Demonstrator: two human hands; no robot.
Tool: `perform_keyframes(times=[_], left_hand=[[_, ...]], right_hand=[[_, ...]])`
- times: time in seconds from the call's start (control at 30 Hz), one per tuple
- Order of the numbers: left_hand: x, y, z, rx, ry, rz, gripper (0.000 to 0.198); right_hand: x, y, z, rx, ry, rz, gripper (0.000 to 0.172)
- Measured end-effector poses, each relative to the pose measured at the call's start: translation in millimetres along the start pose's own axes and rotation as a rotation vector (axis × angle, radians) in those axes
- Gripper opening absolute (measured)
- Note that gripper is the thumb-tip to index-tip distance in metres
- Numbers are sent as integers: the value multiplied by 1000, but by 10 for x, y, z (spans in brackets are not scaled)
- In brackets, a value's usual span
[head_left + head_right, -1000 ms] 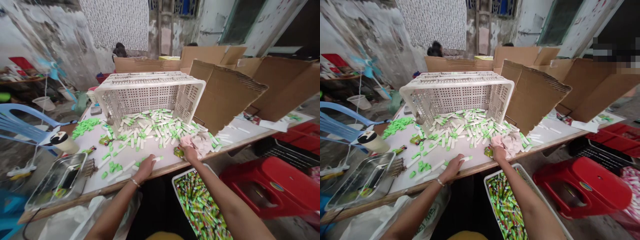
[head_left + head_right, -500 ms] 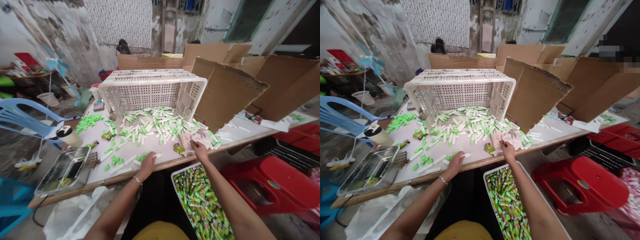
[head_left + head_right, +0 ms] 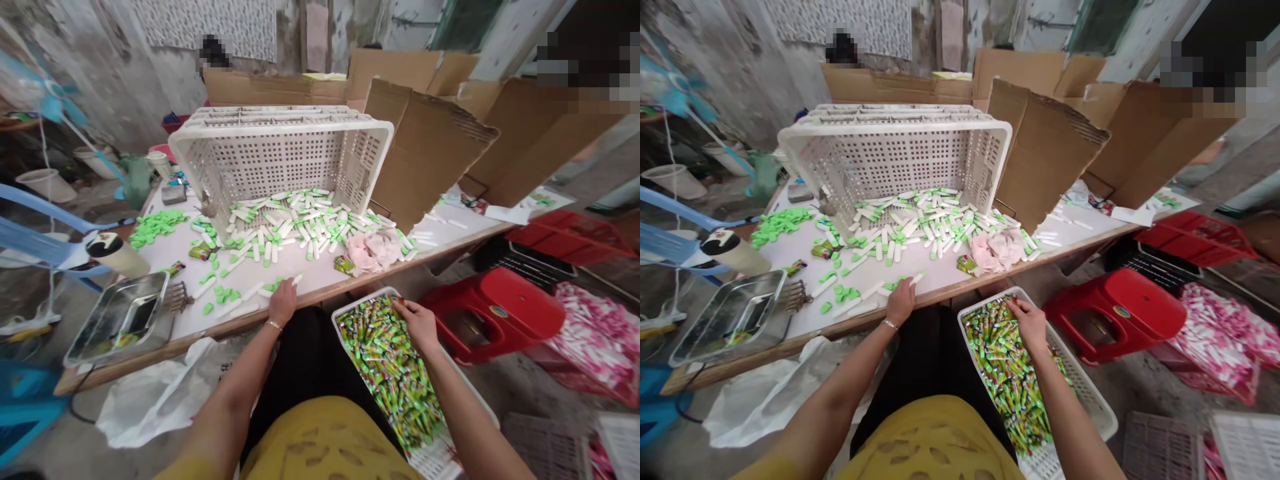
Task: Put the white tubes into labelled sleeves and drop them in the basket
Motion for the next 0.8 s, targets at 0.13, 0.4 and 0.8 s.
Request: perform_keyframes(times=[0.13,0.4,0.8], left_hand=[[-14,12,15,-28,12,21,31],[-16,10,-22,-63,-29,49,30],[-27,-2,-58,-134,-83,58,35]], right_hand=[[185,-20,-47,-30,-52,-7,34],[364,-83,-24,6,-54,-34,37],[239,348,421,-61,50,-95,47]])
Point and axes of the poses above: each hand's wrist, its own x-axis away from the middle knuckle, its own z-axis out of the back of the hand, y = z × x, the point moved 4 cm from there along -x, towards the middle knuckle, and after that the axes turned 6 degrees about -z, right-handed, at the moved point
